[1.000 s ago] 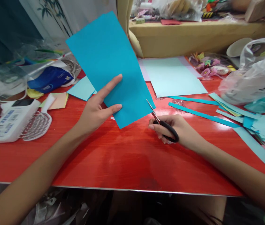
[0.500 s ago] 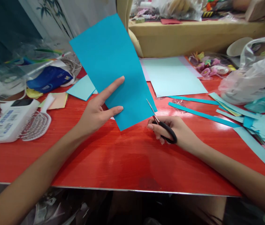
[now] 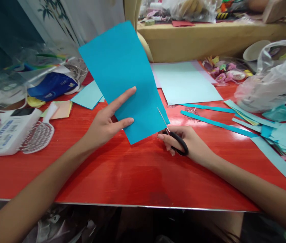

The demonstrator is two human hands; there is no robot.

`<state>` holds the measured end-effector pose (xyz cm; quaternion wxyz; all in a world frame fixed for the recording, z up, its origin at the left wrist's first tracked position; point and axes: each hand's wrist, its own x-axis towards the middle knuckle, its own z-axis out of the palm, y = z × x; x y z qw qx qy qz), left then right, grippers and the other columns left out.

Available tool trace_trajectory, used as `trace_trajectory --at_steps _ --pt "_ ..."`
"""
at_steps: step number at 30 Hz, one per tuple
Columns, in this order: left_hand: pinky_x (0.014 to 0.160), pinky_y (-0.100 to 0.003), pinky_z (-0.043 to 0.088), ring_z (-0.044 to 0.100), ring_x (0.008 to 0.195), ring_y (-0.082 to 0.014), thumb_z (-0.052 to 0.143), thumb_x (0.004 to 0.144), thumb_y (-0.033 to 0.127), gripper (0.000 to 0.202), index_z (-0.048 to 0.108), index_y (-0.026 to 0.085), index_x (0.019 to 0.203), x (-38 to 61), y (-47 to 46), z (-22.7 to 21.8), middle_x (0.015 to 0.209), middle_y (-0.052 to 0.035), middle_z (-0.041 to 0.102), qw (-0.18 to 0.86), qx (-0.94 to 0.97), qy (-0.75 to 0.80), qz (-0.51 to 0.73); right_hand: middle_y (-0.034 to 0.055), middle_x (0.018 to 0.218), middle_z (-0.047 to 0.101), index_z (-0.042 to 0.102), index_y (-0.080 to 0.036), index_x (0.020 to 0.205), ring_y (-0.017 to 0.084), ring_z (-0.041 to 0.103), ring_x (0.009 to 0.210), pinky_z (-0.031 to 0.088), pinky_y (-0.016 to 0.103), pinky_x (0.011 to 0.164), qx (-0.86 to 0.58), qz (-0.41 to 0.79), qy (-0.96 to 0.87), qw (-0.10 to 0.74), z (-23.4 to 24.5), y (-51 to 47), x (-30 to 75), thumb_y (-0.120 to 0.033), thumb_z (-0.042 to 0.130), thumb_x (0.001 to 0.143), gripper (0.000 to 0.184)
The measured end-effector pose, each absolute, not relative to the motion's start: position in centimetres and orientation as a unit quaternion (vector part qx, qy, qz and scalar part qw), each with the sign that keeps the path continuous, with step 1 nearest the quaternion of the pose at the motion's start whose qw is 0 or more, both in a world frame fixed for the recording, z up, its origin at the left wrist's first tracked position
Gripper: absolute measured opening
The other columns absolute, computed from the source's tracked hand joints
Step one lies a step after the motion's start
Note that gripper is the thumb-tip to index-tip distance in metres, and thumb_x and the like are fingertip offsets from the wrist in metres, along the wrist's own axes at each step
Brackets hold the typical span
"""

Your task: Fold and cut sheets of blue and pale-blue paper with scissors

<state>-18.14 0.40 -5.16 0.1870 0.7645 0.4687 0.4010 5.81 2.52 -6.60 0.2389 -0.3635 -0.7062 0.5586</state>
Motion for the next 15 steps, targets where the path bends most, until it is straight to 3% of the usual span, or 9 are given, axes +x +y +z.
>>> trace_trajectory --at_steps 15 --pt "0.109 -0.045 0.027 0.024 0.132 -0.0284 0.053 0.08 0.043 0.058 0.03 0.041 0.133 -17.97 0.46 -5.39 0.142 0.0108 0.031 0.194 0.768 0.464 0.397 -0.0022 0.051 0.053 0.051 -0.017 0.058 0.008 0.05 0.042 0.034 0.02 0.04 -0.39 0.57 -0.683 0.238 -6.75 2.35 5.8 -0.047 0.058 0.076 0.036"
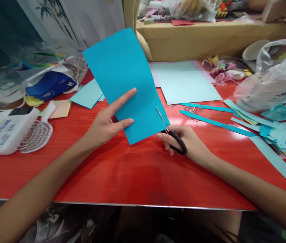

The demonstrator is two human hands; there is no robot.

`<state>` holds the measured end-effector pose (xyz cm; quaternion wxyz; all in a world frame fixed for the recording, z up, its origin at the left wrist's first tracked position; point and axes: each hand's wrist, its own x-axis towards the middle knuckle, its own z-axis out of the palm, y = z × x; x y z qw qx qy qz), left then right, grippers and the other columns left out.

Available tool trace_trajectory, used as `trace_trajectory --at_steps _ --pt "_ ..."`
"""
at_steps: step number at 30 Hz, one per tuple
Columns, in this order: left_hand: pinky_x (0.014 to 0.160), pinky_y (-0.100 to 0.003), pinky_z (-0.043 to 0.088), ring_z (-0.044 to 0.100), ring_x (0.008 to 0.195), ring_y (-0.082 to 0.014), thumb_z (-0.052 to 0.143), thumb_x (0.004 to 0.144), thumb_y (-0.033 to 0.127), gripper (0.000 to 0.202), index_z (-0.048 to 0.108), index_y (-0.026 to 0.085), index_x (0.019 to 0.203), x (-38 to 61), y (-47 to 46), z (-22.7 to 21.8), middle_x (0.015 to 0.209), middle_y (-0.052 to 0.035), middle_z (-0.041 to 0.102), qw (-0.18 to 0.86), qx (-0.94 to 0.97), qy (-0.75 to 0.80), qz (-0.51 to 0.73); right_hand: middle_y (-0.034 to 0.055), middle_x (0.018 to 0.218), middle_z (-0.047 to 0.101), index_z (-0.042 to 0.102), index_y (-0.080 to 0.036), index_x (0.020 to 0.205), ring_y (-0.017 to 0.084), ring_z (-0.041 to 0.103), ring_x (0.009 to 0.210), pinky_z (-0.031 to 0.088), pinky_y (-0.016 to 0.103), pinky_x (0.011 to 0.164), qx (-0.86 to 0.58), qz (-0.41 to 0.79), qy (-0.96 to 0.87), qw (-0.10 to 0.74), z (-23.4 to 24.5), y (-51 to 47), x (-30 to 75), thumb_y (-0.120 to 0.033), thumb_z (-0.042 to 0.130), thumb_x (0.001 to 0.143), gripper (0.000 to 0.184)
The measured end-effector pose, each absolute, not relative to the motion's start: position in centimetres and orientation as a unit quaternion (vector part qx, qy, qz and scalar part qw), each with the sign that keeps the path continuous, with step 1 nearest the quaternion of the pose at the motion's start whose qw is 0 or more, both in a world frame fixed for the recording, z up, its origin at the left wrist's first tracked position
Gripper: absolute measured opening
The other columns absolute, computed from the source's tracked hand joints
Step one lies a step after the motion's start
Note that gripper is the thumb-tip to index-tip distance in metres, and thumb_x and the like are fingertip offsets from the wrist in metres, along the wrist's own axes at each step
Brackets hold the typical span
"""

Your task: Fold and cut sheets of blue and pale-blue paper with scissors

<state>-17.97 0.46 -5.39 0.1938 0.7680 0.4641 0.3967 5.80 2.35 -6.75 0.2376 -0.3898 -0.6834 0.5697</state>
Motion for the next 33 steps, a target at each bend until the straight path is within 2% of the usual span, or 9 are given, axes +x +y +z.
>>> trace_trajectory --at_steps 15,21,33 --pt "0.108 -0.042 0.028 0.025 0.132 -0.0271 0.055 0.08 0.04 0.059 0.03 0.042 0.133 -17.98 0.42 -5.51 0.142 0.0123 0.03 0.189 0.771 0.464 0.394 -0.0035 0.047 0.052 0.054 -0.016 0.059 0.006 0.047 0.039 0.032 0.02 0.038 -0.403 0.58 -0.668 0.235 -6.48 2.48 5.72 -0.046 0.063 0.071 0.034" --pt "0.107 -0.042 0.029 0.025 0.132 -0.0269 0.056 0.079 0.039 0.06 0.03 0.041 0.133 -17.93 0.42 -5.49 0.142 0.0117 0.031 0.194 0.776 0.457 0.389 -0.0021 0.046 0.052 0.051 -0.016 0.055 0.005 0.043 0.037 0.028 0.02 0.037 -0.42 0.58 -0.661 0.225 -6.42 2.47 5.81 -0.051 0.06 0.073 0.04" --pt "0.108 -0.041 0.026 0.024 0.132 -0.0275 0.054 0.08 0.042 0.061 0.028 0.038 0.135 -17.73 0.11 -5.18 0.143 0.0087 0.029 0.21 0.767 0.48 0.371 -0.003 0.048 0.053 0.052 -0.016 0.058 0.006 0.048 0.039 0.031 0.019 0.038 -0.4 0.599 -0.651 0.238 -6.7 2.49 5.77 -0.049 0.064 0.07 0.037"
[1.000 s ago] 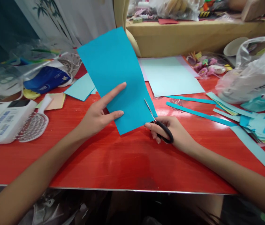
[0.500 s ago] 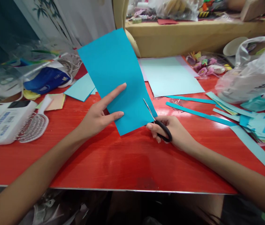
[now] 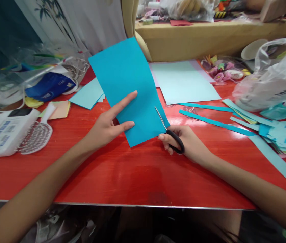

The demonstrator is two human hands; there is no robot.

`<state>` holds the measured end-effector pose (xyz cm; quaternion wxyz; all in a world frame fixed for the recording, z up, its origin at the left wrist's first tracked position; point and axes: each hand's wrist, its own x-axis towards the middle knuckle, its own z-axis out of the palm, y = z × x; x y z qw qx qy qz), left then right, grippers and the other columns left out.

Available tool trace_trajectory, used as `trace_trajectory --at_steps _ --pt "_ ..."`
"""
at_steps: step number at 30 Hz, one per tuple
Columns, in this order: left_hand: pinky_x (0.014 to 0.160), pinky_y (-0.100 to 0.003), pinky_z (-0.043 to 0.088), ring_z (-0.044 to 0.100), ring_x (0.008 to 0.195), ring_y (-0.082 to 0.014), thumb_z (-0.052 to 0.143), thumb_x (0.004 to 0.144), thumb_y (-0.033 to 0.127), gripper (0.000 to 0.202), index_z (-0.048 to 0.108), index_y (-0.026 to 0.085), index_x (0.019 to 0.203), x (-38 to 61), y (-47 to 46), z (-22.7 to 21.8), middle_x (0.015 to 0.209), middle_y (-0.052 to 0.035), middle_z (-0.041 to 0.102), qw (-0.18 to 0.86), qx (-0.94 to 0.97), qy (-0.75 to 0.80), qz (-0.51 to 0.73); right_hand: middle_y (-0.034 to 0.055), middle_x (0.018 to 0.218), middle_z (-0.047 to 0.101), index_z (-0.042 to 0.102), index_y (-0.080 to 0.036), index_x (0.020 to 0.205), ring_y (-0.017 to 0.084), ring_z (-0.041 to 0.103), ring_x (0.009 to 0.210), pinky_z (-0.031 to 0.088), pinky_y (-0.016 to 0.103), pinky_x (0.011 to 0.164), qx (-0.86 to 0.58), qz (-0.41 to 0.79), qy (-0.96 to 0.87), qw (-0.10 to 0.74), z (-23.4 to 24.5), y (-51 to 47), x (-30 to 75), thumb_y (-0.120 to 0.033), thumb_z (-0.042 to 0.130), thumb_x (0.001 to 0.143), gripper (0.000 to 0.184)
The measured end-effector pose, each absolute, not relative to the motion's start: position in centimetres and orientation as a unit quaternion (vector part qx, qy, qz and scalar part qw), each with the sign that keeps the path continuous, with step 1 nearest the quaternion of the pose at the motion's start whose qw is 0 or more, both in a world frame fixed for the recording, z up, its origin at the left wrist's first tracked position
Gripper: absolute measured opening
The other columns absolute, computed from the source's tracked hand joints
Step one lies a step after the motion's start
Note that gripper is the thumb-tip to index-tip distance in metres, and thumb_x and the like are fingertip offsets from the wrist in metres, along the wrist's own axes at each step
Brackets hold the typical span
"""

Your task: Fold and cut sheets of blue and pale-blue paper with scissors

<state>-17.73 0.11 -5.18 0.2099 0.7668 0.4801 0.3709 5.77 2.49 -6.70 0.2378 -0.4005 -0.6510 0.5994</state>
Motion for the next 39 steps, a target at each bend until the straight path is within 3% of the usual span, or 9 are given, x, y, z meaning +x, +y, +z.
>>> trace_trajectory --at_steps 6,17,30,39 --pt "0.109 -0.042 0.024 0.022 0.132 -0.0273 0.051 0.08 0.046 0.06 0.027 0.04 0.135 -17.46 -0.14 -5.18 0.143 0.0101 0.028 0.231 0.765 0.481 0.36 -0.0031 0.045 0.053 0.052 -0.016 0.056 0.004 0.042 0.034 0.027 0.019 0.034 -0.427 0.605 -0.63 0.233 -6.29 2.5 5.53 -0.049 0.065 0.068 0.038" --pt "0.111 -0.042 0.019 0.02 0.133 -0.0277 0.053 0.079 0.047 0.061 0.028 0.04 0.135 -17.26 -0.3 -5.26 0.143 0.0106 0.028 0.258 0.749 0.483 0.372 -0.0026 0.046 0.054 0.052 -0.016 0.056 0.006 0.049 0.038 0.03 0.019 0.037 -0.411 0.601 -0.64 0.245 -6.93 2.51 5.65 -0.048 0.065 0.069 0.037" --pt "0.107 -0.045 0.026 0.023 0.132 -0.0276 0.054 0.081 0.036 0.061 0.026 0.039 0.135 -17.24 -0.29 -5.45 0.144 0.0085 0.028 0.242 0.773 0.466 0.357 -0.0031 0.045 0.054 0.05 -0.016 0.054 0.006 0.048 0.037 0.031 0.019 0.037 -0.426 0.598 -0.632 0.249 -6.76 2.49 5.61 -0.044 0.069 0.066 0.036" --pt "0.106 -0.045 0.029 0.021 0.133 -0.0282 0.052 0.082 0.039 0.061 0.024 0.039 0.136 -16.88 -0.53 -5.45 0.145 0.0088 0.025 0.274 0.765 0.476 0.335 -0.0018 0.041 0.053 0.052 -0.015 0.051 0.005 0.042 0.034 0.027 0.019 0.035 -0.423 0.589 -0.646 0.237 -6.76 2.48 5.72 -0.049 0.063 0.071 0.04"
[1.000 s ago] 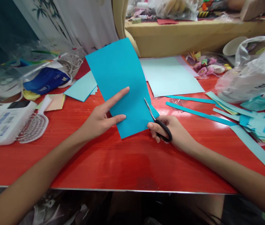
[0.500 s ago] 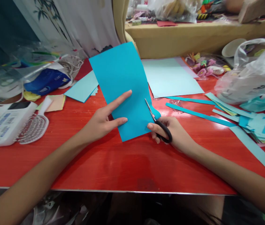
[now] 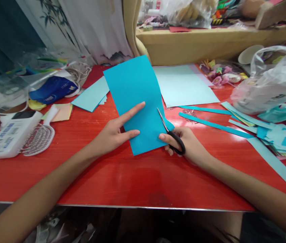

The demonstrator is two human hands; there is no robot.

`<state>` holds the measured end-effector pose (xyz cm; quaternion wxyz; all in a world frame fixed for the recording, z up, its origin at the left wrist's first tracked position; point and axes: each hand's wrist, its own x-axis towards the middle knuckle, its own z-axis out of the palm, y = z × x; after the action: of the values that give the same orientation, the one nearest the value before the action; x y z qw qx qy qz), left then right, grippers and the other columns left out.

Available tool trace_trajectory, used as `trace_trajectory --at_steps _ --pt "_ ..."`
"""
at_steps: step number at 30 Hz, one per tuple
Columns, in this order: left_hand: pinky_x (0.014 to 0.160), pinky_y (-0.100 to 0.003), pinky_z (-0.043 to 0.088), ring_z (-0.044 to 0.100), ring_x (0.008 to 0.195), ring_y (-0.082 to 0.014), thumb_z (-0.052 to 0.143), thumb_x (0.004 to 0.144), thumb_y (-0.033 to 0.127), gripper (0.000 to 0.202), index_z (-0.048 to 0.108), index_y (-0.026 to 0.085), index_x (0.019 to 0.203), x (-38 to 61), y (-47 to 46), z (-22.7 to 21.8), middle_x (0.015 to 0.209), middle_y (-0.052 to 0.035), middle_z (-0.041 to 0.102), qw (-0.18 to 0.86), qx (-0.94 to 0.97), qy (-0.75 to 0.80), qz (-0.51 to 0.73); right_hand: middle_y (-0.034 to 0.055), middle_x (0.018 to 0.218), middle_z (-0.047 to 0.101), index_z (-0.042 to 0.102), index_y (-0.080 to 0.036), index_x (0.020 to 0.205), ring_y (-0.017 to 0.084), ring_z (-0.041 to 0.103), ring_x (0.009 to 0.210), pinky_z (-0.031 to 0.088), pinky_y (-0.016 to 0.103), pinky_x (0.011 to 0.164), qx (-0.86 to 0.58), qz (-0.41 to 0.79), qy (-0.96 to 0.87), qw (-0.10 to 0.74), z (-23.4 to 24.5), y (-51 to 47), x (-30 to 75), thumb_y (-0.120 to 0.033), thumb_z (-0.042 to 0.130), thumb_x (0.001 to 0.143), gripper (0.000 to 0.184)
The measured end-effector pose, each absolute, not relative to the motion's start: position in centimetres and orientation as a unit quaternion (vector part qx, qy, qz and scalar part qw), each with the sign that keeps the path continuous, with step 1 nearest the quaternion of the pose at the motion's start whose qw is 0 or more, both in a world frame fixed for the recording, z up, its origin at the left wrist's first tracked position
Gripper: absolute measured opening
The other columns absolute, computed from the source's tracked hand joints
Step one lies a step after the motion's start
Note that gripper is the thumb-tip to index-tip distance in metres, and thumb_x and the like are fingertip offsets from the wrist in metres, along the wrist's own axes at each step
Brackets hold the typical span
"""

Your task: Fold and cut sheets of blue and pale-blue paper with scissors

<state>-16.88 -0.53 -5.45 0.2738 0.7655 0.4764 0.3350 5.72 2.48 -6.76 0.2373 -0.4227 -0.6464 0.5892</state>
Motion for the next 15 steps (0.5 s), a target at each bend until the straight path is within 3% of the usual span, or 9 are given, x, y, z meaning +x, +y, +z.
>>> trace_trajectory --at_steps 15 --pt "0.108 -0.039 0.028 0.021 0.133 -0.0253 0.056 0.079 0.041 0.062 0.03 0.036 0.135 -16.38 -0.7 -5.45 0.144 0.0087 0.027 0.326 0.739 0.462 0.367 -0.0015 0.039 0.05 0.048 -0.017 0.046 0.006 0.039 0.034 0.026 0.022 0.037 -0.418 0.574 -0.665 0.231 -6.38 2.39 5.76 -0.055 0.06 0.07 0.046"
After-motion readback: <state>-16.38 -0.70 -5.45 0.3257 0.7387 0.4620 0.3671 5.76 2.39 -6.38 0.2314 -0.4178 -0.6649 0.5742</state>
